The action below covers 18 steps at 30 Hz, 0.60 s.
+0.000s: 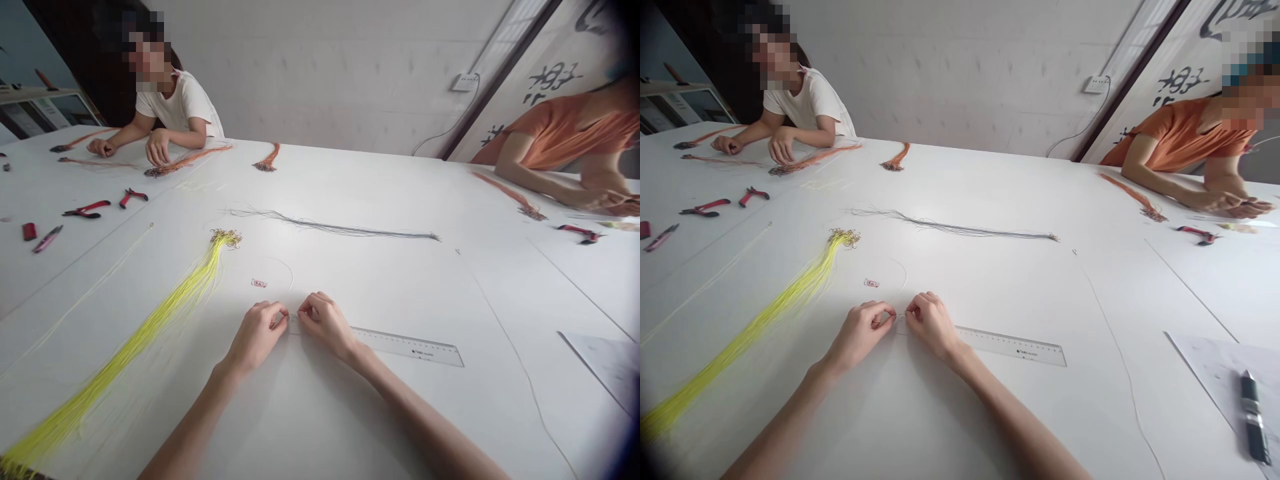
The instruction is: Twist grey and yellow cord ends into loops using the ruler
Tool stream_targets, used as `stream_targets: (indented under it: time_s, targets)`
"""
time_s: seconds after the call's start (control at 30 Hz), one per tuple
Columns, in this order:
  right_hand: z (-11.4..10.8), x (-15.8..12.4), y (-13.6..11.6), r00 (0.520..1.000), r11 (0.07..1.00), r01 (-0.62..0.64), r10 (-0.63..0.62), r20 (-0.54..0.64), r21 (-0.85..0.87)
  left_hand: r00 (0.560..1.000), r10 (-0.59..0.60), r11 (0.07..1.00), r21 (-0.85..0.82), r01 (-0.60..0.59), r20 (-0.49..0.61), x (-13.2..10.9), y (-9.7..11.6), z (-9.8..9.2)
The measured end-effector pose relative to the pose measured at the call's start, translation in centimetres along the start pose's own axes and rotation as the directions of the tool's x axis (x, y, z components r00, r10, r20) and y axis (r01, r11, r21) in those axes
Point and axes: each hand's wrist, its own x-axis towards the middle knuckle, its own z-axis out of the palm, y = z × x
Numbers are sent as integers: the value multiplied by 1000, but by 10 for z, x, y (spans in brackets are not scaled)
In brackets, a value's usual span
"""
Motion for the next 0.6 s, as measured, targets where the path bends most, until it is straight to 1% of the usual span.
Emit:
stream_targets:
  time_s: [0.1, 0.23, 0.47, 0.6]
  targets:
    - [4, -1, 4, 1000, 1000, 5, -5, -16, -29, 1000, -20, 1000, 22, 19, 8, -1, -1, 5]
    - [4, -2, 6, 1000, 999, 15, -16, -18, -45, 999, -32, 999, 36, 31, 17, 0, -3, 9]
    - [5, -2, 8, 1000, 998, 24, -24, 3, -64, 999, -24, 999, 35, 23, 36, -2, -1, 8]
    - [5, -2, 9, 1000, 997, 23, -22, 10, -73, 998, -21, 999, 28, 19, 65, -3, 0, 6]
